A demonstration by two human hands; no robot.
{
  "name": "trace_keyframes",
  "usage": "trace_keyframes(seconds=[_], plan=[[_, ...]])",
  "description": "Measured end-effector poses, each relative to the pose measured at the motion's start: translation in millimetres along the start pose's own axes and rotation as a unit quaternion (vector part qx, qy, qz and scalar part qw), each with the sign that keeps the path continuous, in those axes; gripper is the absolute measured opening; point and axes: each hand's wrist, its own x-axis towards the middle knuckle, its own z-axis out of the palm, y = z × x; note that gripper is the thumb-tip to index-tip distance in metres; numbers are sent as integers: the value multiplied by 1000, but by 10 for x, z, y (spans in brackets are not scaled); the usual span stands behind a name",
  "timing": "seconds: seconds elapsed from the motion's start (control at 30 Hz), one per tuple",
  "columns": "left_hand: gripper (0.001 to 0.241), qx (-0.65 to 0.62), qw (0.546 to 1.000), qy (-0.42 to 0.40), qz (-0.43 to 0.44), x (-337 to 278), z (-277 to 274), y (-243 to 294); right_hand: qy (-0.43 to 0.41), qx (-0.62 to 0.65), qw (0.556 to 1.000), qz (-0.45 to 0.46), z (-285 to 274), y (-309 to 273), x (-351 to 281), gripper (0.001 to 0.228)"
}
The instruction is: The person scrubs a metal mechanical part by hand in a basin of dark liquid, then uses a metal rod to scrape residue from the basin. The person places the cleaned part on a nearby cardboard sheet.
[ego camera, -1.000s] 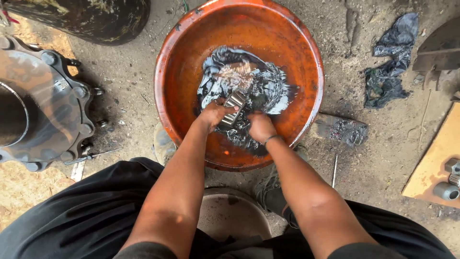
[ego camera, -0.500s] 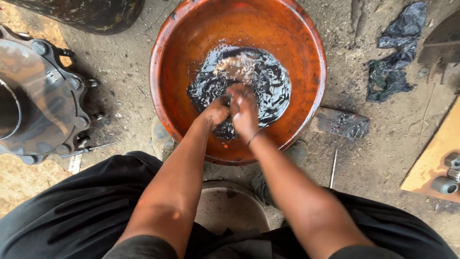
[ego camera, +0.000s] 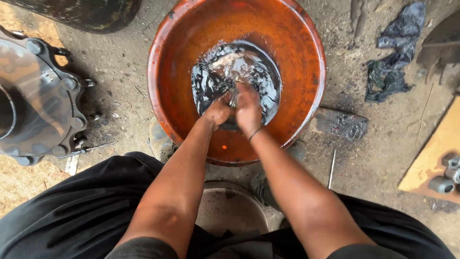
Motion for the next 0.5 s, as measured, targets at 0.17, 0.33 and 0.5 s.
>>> trace_keyframes(seconds=[0.17,0.33,0.5], plan=[[66,-25,997,9,-75,-147,-228,119,-219,-306,918,126,-294,238,686,35],[80,-17,974,104,-201,-92,-176,254,-98,-492,856,-125,-448,393,83,52],[82,4,993,101,-62,-38,-25,160,-335,-479,811,-25,-436,367,-84,33]])
